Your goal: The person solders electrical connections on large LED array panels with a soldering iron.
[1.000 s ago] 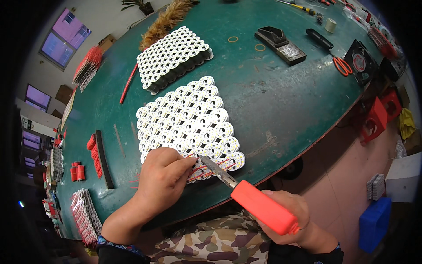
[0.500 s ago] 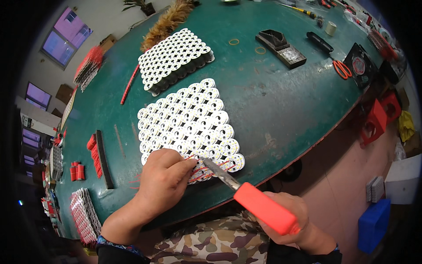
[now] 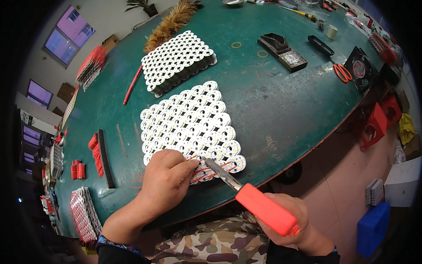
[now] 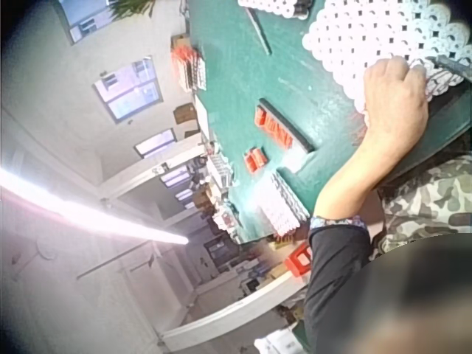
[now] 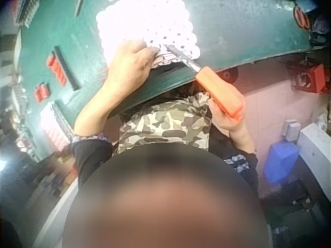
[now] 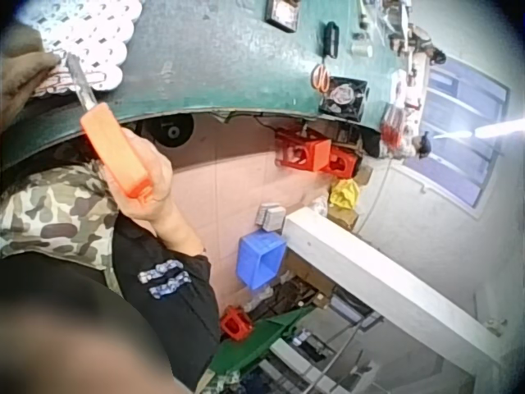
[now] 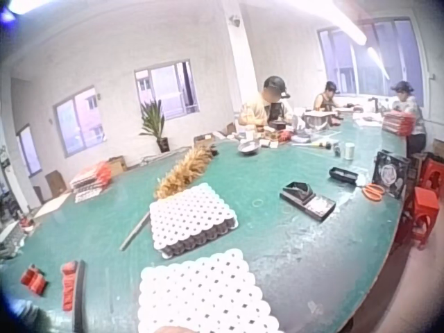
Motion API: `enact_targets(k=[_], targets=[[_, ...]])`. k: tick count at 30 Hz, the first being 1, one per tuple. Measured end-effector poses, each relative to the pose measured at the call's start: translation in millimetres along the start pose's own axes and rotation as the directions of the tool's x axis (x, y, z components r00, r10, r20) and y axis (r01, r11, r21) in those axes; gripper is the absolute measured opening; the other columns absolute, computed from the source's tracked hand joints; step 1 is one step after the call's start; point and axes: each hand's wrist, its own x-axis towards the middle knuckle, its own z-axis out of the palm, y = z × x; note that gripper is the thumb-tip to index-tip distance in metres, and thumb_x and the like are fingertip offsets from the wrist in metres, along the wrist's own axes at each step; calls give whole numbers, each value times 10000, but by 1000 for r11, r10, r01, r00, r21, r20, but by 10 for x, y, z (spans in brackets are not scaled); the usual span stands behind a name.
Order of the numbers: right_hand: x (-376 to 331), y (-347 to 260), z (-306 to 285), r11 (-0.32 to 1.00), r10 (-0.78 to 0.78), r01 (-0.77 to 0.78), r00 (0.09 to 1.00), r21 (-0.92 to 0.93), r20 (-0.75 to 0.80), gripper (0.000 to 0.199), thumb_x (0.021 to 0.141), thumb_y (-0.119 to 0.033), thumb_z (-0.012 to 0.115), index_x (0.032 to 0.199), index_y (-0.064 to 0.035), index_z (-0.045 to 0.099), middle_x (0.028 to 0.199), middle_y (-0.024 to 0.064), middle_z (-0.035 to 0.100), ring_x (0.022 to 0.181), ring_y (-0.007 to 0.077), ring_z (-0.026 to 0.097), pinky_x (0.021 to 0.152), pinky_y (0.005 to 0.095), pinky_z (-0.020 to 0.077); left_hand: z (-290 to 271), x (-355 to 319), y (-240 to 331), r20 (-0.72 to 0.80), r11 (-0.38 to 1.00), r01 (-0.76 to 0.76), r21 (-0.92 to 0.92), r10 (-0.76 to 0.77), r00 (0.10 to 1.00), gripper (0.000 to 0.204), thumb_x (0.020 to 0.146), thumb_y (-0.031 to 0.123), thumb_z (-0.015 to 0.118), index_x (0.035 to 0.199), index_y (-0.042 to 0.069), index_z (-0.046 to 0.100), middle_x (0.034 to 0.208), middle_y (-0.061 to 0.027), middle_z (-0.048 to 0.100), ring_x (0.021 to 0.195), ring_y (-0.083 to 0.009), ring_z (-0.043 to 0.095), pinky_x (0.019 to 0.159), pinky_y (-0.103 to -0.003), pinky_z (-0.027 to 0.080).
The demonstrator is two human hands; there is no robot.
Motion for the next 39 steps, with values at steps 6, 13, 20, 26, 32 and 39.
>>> enact_targets(k=[6,13,20,26,32,39], targets=[[-15,-20,43,996,66,-65,998,60,-15,216,793,-29,686,1007,1,688,978,163,724,828,351,722,756,421,578,-106,-158,-60,19,999,10,-48,-9,1000,223,747,-3,747,958,63,719,834,-75,629,792,-294,624,714,-423,482],[-601,195,-36,899,412,-342,871,273,-267,362,898,3,504,1250,52,569,1067,124,657,727,102,572,676,249,480,-809,-983,-786,-255,952,250,176,-202,946,218,776,-62,686,979,14,702,935,-134,666,881,-314,657,786,-384,524],[-467,278,26,936,290,-215,919,279,-265,401,913,-34,515,1301,65,497,1210,196,628,737,106,578,649,254,495,-1259,-2257,-1980,-342,676,653,342,-558,756,209,857,85,707,1054,17,714,1008,-145,669,955,-354,646,837,-426,521],[-319,72,81,933,283,-209,929,292,-240,399,924,-57,531,1302,68,502,1209,204,629,754,104,579,664,242,495,-1110,-2286,-2020,-267,673,591,444,-531,805,207,831,88,687,1034,62,715,994,-103,679,969,-330,645,836,-443,508],[-352,79,103,932,294,-223,925,284,-240,398,921,-47,529,1302,67,515,1228,198,628,760,106,578,676,250,496,-1028,-2285,-1985,-232,577,426,697,-380,895,109,842,90,563,928,92,630,888,-79,631,909,-284,628,819,-421,472],[-224,-151,83,913,317,-257,936,316,-153,401,906,-25,521,1297,64,519,1220,186,636,774,107,582,691,253,499,-1087,-2351,-2028,-170,606,314,731,-284,944,260,831,72,578,1084,57,640,921,-88,623,894,-292,616,825,-424,468]])
